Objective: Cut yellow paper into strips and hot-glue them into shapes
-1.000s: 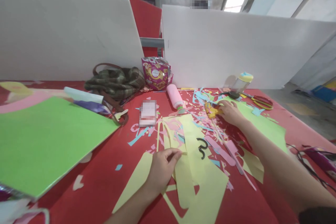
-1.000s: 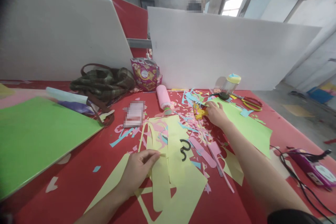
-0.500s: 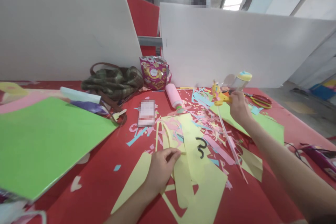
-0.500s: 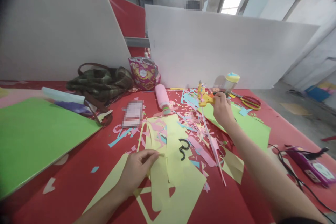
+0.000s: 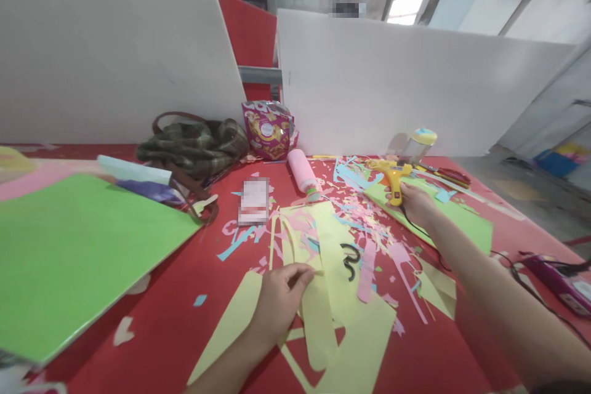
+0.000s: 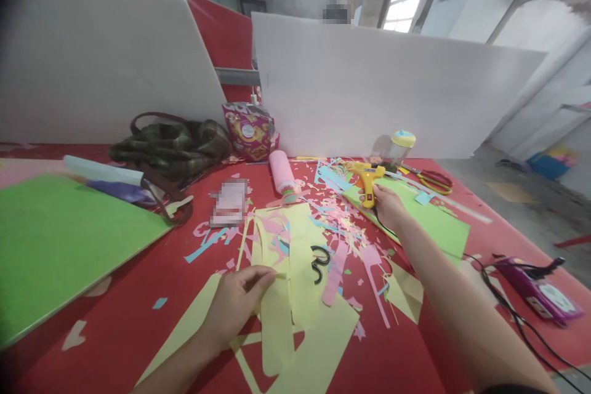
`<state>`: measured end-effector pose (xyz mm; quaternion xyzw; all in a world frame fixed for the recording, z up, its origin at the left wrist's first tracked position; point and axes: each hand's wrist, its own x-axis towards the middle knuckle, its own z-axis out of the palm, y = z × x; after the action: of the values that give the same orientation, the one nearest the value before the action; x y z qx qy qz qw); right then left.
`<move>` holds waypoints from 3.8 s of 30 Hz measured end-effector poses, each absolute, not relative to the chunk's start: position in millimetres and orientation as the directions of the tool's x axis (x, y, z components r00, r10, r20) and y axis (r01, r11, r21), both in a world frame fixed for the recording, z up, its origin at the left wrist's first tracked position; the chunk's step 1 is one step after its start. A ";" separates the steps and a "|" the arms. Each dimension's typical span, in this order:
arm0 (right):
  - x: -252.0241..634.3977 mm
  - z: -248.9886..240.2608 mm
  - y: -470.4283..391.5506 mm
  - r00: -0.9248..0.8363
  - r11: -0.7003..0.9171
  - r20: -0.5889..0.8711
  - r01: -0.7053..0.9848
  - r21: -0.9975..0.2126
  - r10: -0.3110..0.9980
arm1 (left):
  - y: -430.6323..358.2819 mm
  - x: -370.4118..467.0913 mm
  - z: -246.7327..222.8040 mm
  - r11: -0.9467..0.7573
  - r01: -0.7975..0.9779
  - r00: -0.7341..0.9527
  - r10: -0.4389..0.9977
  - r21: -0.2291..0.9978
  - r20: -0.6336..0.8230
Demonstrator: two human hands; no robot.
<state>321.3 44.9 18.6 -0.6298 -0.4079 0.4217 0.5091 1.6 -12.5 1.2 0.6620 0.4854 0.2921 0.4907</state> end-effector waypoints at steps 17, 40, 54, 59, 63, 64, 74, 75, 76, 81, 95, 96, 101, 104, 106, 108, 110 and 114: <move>306.7 -6.0 37.1 0.396 -0.389 -0.216 0.432 -0.814 0.892 | -12.4 0.5 -0.7 -0.043 0.352 0.359 0.929 0.935 -0.093; 153.3 -2.3 -30.8 -0.162 0.185 0.097 0.711 -0.678 0.982 | -13.0 2.9 -3.2 -0.104 0.362 0.432 0.899 0.926 -0.068; 166.7 -5.8 -26.2 -0.020 0.065 0.068 0.646 -0.761 0.997 | -8.0 5.9 -4.2 0.174 0.207 0.283 0.931 0.963 -0.229; 165.0 -5.0 -27.9 -0.018 0.010 0.000 0.595 -0.804 1.000 | -8.0 5.0 -2.2 0.154 0.191 0.287 0.936 0.969 -0.205; 158.5 -5.9 -31.2 -0.104 0.108 0.055 0.621 -0.776 0.993 | -11.0 4.7 -2.5 0.055 0.293 0.418 0.890 0.955 -0.179; 157.4 -6.0 -31.6 -0.113 0.122 0.065 0.630 -0.767 0.992 | -11.7 4.5 -3.2 0.033 0.305 0.433 0.885 0.952 -0.169; 174.2 -1.4 -25.5 -0.165 0.173 0.076 0.717 -0.676 0.983 | -10.9 3.6 1.0 0.083 0.301 0.339 0.922 0.950 -0.188; 181.1 1.0 -21.1 -0.147 0.172 0.093 0.739 -0.651 0.985 | -10.3 3.3 1.9 0.093 0.303 0.314 0.930 0.948 -0.191; 189.5 4.4 -14.7 -0.127 0.171 0.115 0.772 -0.613 0.985 | -9.9 2.9 2.6 0.098 0.306 0.297 0.935 0.947 -0.193; 244.5 28.0 45.5 -0.096 0.165 0.274 0.956 -0.242 0.957 | -9.1 1.7 3.6 0.089 0.334 0.311 0.929 0.938 -0.199; 275.9 22.3 130.3 -0.125 0.130 -0.110 0.991 0.042 0.986 | -9.8 0.2 -0.2 0.081 0.295 0.337 0.923 0.952 -0.183; 275.3 21.6 130.9 -0.129 0.136 -0.124 0.989 0.049 0.984 | -10.0 0.1 0.5 0.080 0.295 0.337 0.924 0.952 -0.182; 273.7 19.7 132.2 -0.152 0.166 -0.163 0.983 0.075 0.975 | -9.9 -0.2 1.2 0.077 0.298 0.351 0.918 0.952 -0.184; 272.9 18.8 133.1 -0.171 0.188 -0.174 0.979 0.085 0.970 | -9.1 -0.2 0.5 0.081 0.298 0.353 0.917 0.951 -0.189; 272.4 17.8 134.5 -0.184 0.202 -0.175 0.975 0.090 0.967 | -8.8 -0.2 0.4 0.082 0.300 0.352 0.916 0.950 -0.190; 271.8 16.7 136.5 -0.193 0.211 -0.170 0.973 0.096 0.966 | -8.8 -0.1 0.5 0.079 0.306 0.354 0.916 0.949 -0.191; 271.3 16.0 138.5 -0.194 0.212 -0.163 0.972 0.103 0.967 | -9.1 0.2 0.5 0.075 0.309 0.352 0.917 0.948 -0.187; 271.3 17.7 140.0 -0.169 0.190 -0.165 0.974 0.123 0.972 | -9.7 0.5 0.4 0.061 0.319 0.344 0.922 0.946 -0.175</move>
<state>271.3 140.0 17.7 -0.6362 -0.7645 0.0057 -0.1032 0.5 -9.7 0.4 0.6238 0.4975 0.2837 0.5319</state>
